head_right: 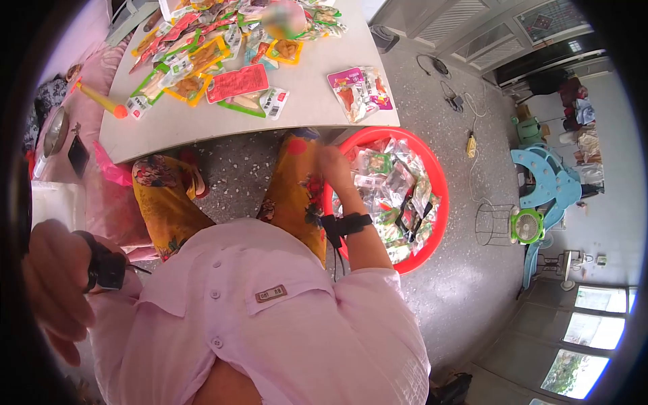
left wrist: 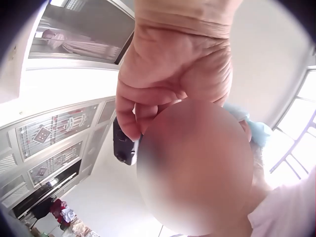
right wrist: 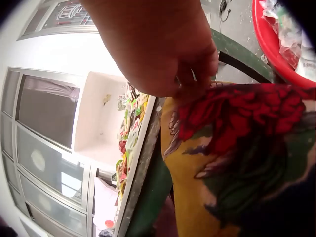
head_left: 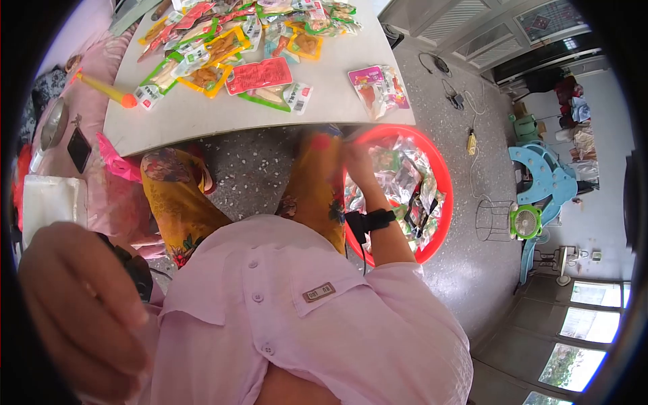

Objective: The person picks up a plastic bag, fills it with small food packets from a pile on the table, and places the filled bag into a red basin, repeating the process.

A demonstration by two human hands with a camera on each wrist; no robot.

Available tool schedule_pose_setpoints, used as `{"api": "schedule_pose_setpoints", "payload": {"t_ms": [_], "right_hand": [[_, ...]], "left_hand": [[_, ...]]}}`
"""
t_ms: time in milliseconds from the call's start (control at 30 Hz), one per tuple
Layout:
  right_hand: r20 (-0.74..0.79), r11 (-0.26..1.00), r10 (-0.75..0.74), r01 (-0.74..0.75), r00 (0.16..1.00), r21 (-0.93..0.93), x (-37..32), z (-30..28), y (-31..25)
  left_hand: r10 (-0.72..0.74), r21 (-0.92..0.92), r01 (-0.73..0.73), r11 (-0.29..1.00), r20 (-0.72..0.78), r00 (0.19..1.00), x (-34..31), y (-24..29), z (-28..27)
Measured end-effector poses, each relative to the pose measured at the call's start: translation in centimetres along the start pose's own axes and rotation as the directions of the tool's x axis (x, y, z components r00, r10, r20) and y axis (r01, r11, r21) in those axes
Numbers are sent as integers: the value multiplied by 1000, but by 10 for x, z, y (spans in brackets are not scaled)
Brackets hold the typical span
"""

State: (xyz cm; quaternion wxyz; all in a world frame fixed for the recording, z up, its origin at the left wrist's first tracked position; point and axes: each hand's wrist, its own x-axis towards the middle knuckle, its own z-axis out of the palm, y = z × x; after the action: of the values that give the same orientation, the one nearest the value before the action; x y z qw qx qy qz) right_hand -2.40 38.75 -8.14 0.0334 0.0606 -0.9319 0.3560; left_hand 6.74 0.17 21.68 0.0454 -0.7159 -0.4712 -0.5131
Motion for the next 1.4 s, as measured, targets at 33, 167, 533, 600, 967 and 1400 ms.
{"api": "schedule_pose_setpoints", "payload": {"t_ms": [33, 167, 533, 600, 967, 1400], "right_hand": [[13, 999, 5, -5, 1000, -32, 2, 4, -5], [-116, 997, -41, 48, 992, 55, -4, 8, -19], [-172, 986, -133, 112, 976, -127, -11, 22, -29], [-137, 981, -139, 117, 981, -155, -11, 24, -23], [-168, 974, -132, 96, 977, -206, -9, 33, -14], [-165, 960, -156, 111, 974, -256, -13, 35, -17]], "left_hand": [[152, 43, -150, 988, -32, 988, -20, 8, 5], [304, 110, -298, 948, -44, 952, -62, 25, 12], [226, 130, -223, 966, -4, 974, -72, 36, 7], [204, 130, -203, 970, 4, 979, -70, 41, 5], [179, 112, -179, 978, 5, 984, -69, 45, 4], [158, 55, -157, 986, -19, 987, -70, 43, -3]]}}
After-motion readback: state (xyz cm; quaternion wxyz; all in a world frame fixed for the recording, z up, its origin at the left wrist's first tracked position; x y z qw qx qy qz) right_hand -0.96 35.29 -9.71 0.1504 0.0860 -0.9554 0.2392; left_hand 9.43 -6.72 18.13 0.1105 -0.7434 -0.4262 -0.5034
